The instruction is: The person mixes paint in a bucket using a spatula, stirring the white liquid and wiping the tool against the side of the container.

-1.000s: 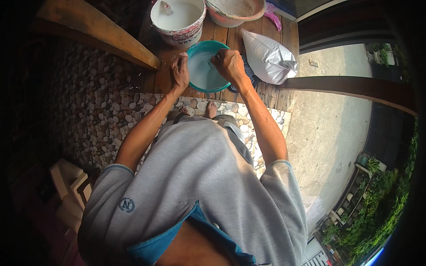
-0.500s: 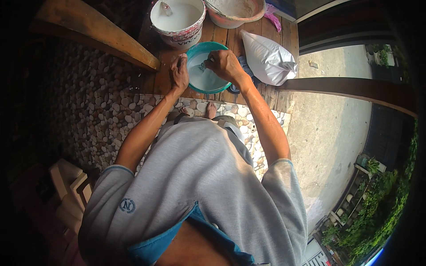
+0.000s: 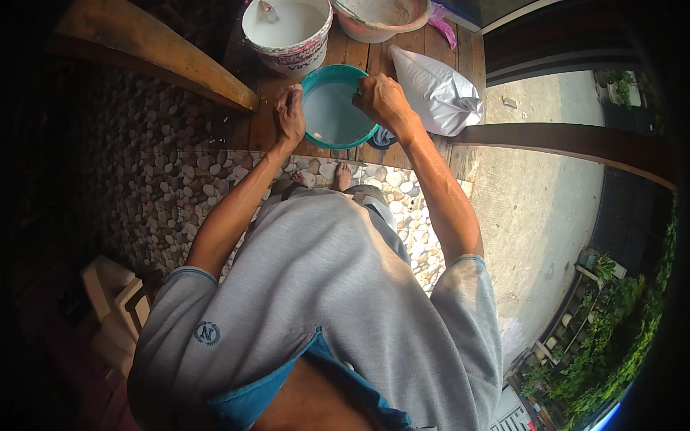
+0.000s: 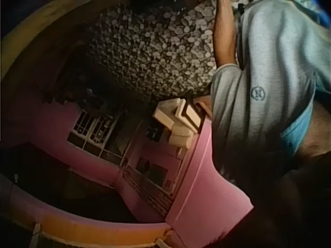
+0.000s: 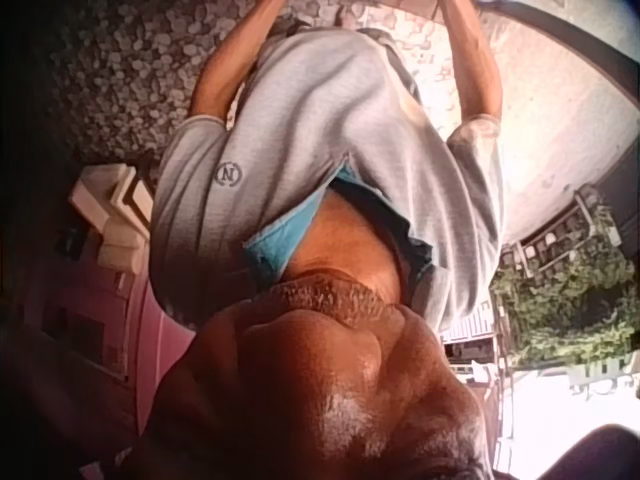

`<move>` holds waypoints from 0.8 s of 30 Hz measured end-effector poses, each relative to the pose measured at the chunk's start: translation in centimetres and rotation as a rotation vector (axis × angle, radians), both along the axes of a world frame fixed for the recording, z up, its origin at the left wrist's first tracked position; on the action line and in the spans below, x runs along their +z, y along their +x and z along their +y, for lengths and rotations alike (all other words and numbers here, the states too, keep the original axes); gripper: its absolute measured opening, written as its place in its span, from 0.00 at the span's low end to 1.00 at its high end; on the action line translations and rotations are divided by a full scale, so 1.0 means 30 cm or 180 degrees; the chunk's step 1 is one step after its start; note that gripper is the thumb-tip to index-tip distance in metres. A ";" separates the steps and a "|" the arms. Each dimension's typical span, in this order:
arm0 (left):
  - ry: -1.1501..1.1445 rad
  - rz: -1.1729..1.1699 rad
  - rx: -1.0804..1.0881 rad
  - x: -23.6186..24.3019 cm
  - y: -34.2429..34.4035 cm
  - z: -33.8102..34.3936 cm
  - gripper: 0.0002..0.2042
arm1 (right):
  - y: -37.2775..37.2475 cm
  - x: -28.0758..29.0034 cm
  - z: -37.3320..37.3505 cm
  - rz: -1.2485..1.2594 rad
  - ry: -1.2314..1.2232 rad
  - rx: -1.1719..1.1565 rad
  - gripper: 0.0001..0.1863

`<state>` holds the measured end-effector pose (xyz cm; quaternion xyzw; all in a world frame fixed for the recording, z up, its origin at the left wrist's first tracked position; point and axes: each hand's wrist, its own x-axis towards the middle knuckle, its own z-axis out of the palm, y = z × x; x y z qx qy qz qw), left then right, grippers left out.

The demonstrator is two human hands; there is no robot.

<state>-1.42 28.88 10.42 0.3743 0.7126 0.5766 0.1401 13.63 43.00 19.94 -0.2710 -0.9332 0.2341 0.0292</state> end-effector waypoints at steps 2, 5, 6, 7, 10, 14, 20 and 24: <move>-0.0045 -0.0243 0.0054 0.009 0.001 0.000 0.15 | 0.008 -0.007 -0.013 0.0015 -0.0091 -0.0051 0.11; 0.0114 0.0086 0.0173 -0.035 -0.008 0.004 0.20 | 0.007 -0.057 -0.042 0.0131 -0.0152 0.0023 0.12; 0.0114 0.0086 0.0161 -0.021 -0.004 0.006 0.20 | 0.000 -0.077 -0.059 0.0236 -0.0126 0.0074 0.12; 0.0048 -0.0138 0.0116 -0.006 0.002 0.007 0.18 | -0.007 -0.093 -0.068 0.0341 -0.0099 0.0127 0.12; -0.0040 -0.0261 0.0095 -0.002 0.001 0.006 0.16 | -0.061 -0.057 -0.097 0.0625 -0.0471 0.0184 0.10; -0.0113 -0.0391 0.0135 -0.002 0.005 0.010 0.17 | -0.116 -0.086 -0.075 0.0707 -0.0280 -0.0028 0.12; 0.0069 -0.0309 0.0079 0.015 0.005 0.002 0.18 | -0.047 -0.027 -0.032 0.0450 -0.0103 -0.0412 0.12; -0.0050 -0.0506 0.0073 0.016 0.007 0.001 0.18 | 0.004 -0.011 -0.053 0.0102 -0.0453 -0.0538 0.13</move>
